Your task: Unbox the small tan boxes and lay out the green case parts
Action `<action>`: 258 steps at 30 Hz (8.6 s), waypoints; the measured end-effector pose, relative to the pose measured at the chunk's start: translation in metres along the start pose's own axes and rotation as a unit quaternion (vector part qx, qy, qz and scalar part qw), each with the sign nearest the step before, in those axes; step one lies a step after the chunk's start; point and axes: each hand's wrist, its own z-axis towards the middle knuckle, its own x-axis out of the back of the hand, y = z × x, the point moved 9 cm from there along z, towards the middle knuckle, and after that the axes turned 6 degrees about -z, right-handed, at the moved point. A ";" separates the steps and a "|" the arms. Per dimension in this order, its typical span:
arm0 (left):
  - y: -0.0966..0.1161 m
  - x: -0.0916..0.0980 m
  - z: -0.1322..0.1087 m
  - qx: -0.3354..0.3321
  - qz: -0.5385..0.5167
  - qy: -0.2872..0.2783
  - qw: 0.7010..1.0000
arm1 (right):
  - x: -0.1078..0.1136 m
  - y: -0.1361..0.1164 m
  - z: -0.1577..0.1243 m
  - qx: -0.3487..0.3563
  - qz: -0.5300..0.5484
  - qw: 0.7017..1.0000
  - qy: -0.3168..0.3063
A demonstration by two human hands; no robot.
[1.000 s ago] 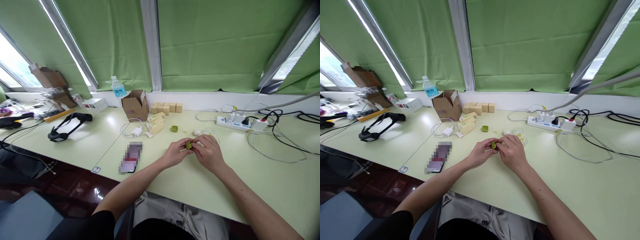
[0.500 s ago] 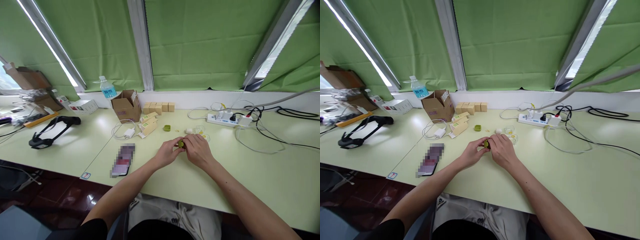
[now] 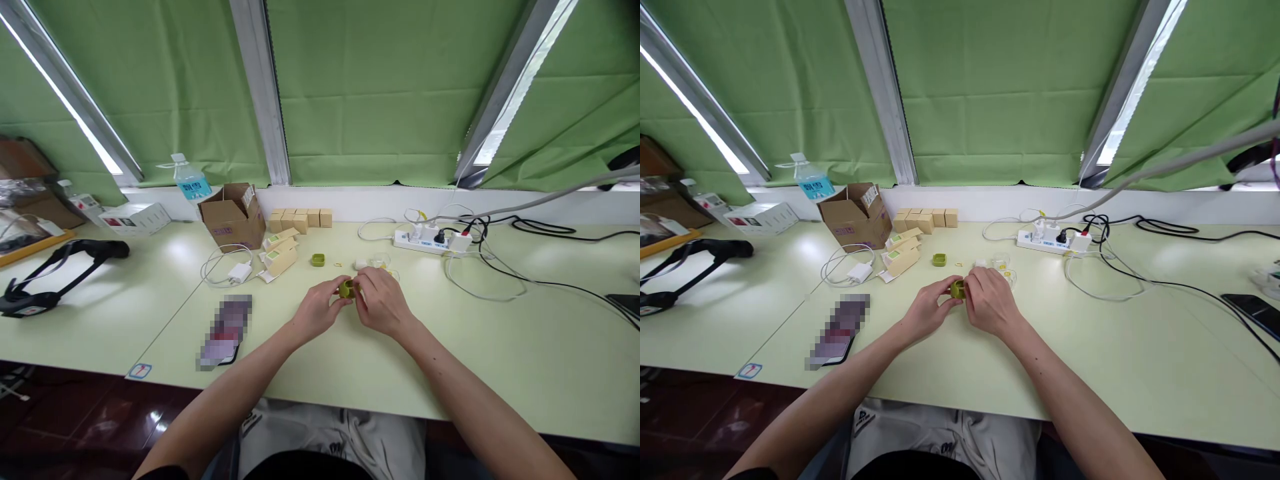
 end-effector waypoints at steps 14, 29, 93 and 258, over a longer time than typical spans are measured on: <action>-0.041 0.062 0.007 0.073 -0.005 0.179 0.981 | -0.036 0.079 -0.012 -0.266 0.100 0.955 -0.089; -0.079 0.076 0.007 0.143 0.097 0.178 0.969 | -0.116 0.053 0.021 -0.243 -0.067 0.942 -0.222; -0.069 0.042 0.018 0.127 0.270 0.102 0.949 | -0.077 0.072 -0.031 -0.134 -0.148 0.957 -0.213; 0.024 0.043 0.011 -0.140 0.109 0.180 0.968 | -0.020 0.026 -0.026 -0.133 0.156 0.979 0.009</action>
